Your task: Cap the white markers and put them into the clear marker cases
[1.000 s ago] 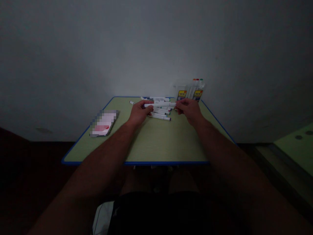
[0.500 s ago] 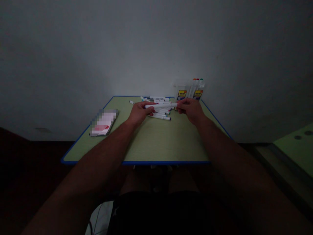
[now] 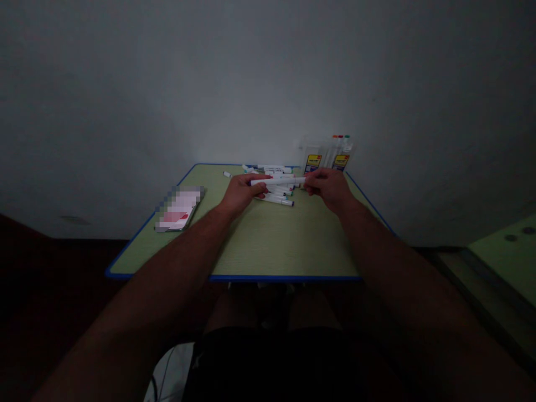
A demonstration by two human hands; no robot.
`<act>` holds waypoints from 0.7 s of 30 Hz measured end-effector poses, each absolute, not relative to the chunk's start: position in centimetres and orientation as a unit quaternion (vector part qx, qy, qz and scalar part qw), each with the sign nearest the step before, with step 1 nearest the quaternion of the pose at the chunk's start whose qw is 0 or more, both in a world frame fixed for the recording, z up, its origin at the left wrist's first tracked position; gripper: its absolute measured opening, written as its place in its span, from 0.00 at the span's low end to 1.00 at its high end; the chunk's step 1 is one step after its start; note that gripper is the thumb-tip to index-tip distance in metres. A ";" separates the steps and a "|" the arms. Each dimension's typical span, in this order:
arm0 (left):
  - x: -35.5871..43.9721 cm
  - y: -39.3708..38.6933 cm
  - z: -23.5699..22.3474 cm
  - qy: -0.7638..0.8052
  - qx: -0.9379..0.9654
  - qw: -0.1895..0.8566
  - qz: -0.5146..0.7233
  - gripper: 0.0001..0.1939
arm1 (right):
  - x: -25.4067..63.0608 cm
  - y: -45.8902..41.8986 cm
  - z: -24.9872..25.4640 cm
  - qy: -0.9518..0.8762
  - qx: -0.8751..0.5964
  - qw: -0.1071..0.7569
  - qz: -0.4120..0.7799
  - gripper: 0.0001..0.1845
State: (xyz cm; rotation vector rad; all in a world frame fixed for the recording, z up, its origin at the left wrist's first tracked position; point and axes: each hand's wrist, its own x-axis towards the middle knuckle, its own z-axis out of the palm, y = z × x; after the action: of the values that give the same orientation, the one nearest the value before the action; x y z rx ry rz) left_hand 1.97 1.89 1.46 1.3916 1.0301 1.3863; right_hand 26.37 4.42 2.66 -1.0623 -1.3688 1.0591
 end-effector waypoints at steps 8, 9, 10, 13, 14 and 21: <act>1.7 2.4 0.9 0.401 0.586 0.431 0.557 0.13 | 26.2 4.2 2.6 -0.564 -0.434 0.531 0.460 0.08; 1.7 2.5 0.8 0.400 0.583 0.430 0.562 0.12 | 26.1 4.2 2.5 -0.564 -0.431 0.531 0.463 0.08; 1.8 2.6 0.7 0.401 0.580 0.427 0.567 0.11 | 26.1 4.2 2.4 -0.564 -0.430 0.529 0.466 0.09; 2.2 2.4 0.6 0.424 0.577 0.405 0.569 0.11 | 25.8 4.2 2.1 -0.564 -0.432 0.526 0.467 0.10; 2.3 2.2 0.6 0.434 0.576 0.397 0.568 0.11 | 25.8 4.2 2.0 -0.566 -0.433 0.525 0.466 0.10; 3.4 1.2 1.4 0.460 0.529 0.409 0.584 0.10 | 25.5 4.1 2.2 -0.571 -0.448 0.519 0.450 0.08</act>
State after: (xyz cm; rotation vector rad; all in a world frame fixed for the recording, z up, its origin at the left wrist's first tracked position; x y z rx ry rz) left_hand 3.39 1.17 1.37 1.3334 1.1601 1.4705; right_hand 25.53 4.10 2.19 -1.0753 -1.3703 1.0798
